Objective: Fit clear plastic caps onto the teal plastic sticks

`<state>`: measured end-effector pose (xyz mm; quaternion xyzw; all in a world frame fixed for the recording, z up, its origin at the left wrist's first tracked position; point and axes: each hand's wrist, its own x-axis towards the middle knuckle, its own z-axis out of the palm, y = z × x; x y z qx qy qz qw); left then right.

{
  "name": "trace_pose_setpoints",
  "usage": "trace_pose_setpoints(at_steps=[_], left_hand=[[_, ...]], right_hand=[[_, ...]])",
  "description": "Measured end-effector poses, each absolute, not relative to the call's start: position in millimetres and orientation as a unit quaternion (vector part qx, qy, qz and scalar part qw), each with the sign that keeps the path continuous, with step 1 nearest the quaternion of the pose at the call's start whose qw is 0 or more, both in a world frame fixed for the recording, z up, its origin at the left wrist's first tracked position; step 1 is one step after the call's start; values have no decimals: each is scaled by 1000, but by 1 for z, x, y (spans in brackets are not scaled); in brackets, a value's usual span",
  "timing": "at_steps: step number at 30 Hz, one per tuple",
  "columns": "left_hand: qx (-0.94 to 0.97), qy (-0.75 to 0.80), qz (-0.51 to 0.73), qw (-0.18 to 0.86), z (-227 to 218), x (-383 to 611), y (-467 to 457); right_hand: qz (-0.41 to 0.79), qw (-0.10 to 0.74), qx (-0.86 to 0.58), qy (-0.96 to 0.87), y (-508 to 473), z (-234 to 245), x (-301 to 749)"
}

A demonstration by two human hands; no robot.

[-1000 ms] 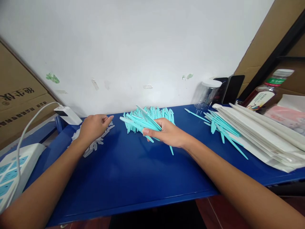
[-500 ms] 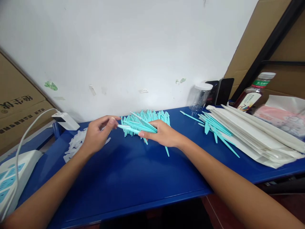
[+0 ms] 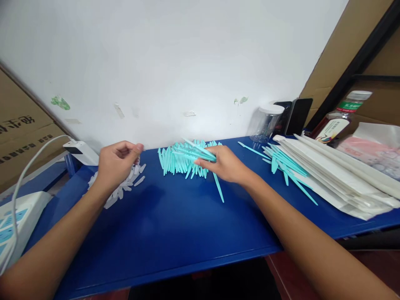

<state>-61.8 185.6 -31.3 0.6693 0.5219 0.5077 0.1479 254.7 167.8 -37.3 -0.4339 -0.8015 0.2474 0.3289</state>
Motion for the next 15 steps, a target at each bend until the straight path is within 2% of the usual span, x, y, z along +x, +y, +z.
trace_pose_setpoints(at_steps=[3, 6, 11, 15], left_hand=[[654, 545, 520, 73, -33, -67, 190], [690, 545, 474, 45, -43, -61, 188], [736, 537, 413, -1, -57, -53, 185], [744, 536, 398, -2, -60, -56, 188]], right_hand=[[157, 351, -473, -792, 178, -42, 265], [103, 340, -491, -795, 191, -52, 273], [104, 331, -491, -799, 205, -65, 275], [115, 355, -556, -743, 210, -67, 275]])
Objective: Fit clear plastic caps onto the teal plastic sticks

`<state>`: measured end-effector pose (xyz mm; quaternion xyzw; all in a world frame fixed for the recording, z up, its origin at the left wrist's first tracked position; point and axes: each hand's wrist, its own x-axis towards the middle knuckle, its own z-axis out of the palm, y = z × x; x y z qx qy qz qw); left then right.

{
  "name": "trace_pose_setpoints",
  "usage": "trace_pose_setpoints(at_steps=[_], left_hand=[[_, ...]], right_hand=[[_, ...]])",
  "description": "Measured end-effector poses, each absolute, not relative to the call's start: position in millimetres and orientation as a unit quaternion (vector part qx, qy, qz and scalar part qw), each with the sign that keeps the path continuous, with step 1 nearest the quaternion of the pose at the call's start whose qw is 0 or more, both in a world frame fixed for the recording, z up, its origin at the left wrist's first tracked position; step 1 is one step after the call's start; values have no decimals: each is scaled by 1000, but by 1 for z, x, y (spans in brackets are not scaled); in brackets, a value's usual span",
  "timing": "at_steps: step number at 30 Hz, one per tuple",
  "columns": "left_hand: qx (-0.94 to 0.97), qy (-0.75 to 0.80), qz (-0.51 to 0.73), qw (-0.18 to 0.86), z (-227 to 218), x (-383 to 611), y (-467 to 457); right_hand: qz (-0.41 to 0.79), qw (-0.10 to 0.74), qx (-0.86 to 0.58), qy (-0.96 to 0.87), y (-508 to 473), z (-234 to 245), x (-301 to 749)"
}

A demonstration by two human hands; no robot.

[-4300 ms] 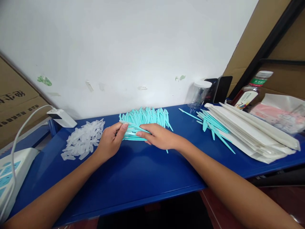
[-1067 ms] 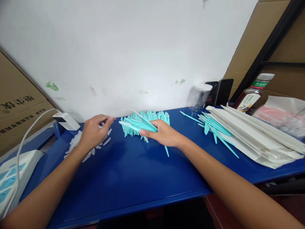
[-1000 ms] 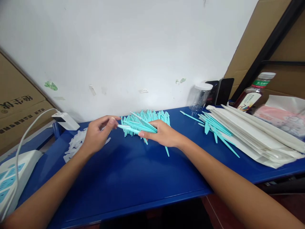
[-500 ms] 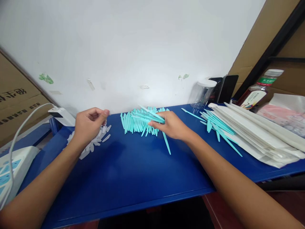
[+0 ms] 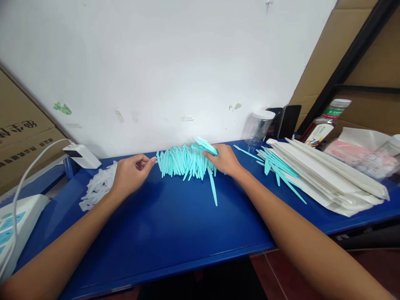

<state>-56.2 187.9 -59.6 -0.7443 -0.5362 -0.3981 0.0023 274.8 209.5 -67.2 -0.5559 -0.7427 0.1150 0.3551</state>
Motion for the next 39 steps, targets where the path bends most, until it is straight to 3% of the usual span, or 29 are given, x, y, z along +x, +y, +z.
trace_pose_setpoints(at_steps=[12, 19, 23, 31, 39], left_hand=[[-757, -540, -366, 32, -63, -56, 189], [-757, -539, -367, 34, -63, -56, 189], [-757, -539, -367, 33, -62, -55, 188], [-764, -533, -361, 45, -63, -56, 189], [-761, -541, -352, 60, -62, -58, 190]], right_hand=[[138, 315, -681, -647, 221, -75, 281], [321, 384, -667, -551, 213, -67, 275], [356, 414, -656, -520, 209, -60, 274], [244, 361, -707, -558, 208, -55, 281], [243, 395, -685, -561, 217, -69, 282]])
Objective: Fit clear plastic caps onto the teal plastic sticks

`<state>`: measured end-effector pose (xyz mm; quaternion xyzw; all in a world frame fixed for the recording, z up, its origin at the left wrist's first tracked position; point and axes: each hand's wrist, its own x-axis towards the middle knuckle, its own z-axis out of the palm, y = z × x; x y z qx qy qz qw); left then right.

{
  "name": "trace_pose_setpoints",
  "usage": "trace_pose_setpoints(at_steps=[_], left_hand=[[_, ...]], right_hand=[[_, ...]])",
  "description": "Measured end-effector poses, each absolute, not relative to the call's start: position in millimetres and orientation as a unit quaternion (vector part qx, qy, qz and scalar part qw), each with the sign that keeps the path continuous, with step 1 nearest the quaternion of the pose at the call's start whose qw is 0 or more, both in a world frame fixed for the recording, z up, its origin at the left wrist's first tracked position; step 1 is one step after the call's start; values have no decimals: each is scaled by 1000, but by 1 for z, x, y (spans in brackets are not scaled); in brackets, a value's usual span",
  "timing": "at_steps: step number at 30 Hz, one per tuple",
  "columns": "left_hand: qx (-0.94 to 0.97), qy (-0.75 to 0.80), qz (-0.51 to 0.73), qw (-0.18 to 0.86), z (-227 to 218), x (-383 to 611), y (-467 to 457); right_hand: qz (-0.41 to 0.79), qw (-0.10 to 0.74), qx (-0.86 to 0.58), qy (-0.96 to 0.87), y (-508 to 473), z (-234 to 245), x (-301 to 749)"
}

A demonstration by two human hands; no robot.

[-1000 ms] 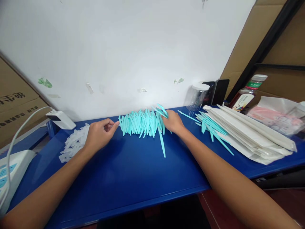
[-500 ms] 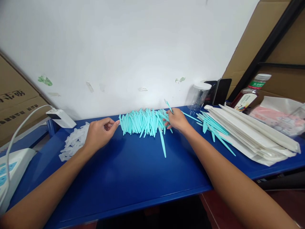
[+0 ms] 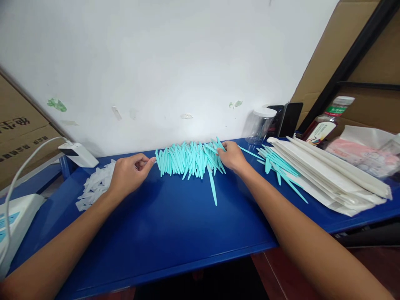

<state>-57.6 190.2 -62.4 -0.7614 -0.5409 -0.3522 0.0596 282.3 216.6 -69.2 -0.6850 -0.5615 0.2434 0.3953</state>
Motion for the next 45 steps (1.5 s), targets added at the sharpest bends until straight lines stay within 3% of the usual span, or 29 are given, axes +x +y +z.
trace_pose_setpoints(at_steps=[16, 25, 33, 42, 45], left_hand=[[-777, -549, -296, 82, -64, -60, 191], [-758, -599, -212, 146, -60, -64, 192], [-774, -587, -204, 120, -63, -63, 191], [-750, -645, -26, 146, -50, -88, 198], [-736, -656, -79, 149, -42, -91, 199]], right_hand=[[267, 365, -689, -566, 204, -62, 273], [205, 341, -694, -599, 204, -58, 278], [255, 374, -637, -624, 190, -41, 270], [416, 353, -453, -705, 177, -35, 261], [423, 341, -456, -705, 175, -34, 259]])
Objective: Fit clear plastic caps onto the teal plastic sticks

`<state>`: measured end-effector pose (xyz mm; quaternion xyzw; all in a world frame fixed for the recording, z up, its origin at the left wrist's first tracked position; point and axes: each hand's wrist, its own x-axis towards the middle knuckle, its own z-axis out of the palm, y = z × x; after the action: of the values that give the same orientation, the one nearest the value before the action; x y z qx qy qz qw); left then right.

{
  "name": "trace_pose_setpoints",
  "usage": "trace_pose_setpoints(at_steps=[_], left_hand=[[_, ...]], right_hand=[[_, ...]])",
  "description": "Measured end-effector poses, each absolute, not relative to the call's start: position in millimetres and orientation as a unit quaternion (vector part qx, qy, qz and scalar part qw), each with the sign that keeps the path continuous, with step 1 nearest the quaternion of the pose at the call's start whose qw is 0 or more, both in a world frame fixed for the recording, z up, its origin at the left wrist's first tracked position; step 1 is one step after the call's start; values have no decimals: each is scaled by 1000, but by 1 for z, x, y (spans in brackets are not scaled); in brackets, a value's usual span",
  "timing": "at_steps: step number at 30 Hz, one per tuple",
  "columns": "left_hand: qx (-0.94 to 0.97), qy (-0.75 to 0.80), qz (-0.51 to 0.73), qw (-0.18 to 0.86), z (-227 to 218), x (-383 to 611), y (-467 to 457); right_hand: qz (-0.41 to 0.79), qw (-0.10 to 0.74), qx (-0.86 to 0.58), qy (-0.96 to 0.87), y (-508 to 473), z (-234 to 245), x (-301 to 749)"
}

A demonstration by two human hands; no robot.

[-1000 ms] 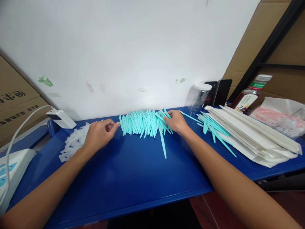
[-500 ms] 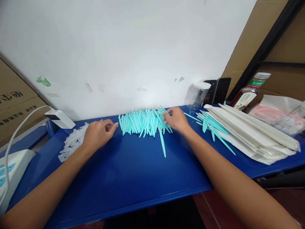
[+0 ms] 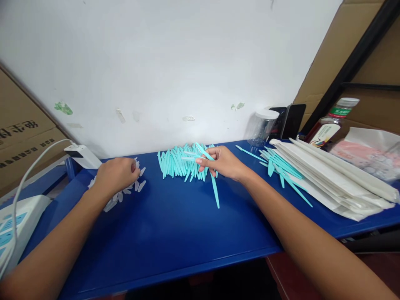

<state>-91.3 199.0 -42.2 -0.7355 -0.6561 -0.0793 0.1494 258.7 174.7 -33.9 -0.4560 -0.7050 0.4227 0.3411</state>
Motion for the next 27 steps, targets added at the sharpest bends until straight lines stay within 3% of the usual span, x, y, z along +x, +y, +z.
trace_pose_setpoints(at_steps=[3, 6, 9, 13, 19, 23, 27], left_hand=[[-753, -597, -266, 78, -40, -72, 188], [-788, -475, -376, -114, -46, -39, 168], [-814, -408, -349, -220, -54, -17, 150], [-812, -398, -329, -274, -61, -14, 146], [-695, -396, -371, -471, -52, -33, 165], [-686, -419, -420, -421, -44, -47, 177], [-744, -410, -372, -374, -45, -42, 171]], right_hand=[[434, 327, -438, -717, 171, -33, 254], [465, 314, -398, -726, 164, -35, 245], [500, 290, -364, -731, 157, -39, 234], [509, 279, -349, -736, 154, -41, 227], [478, 284, -382, -739, 161, -34, 240], [442, 319, -406, -734, 168, -35, 250], [388, 378, -431, -722, 167, -37, 246]])
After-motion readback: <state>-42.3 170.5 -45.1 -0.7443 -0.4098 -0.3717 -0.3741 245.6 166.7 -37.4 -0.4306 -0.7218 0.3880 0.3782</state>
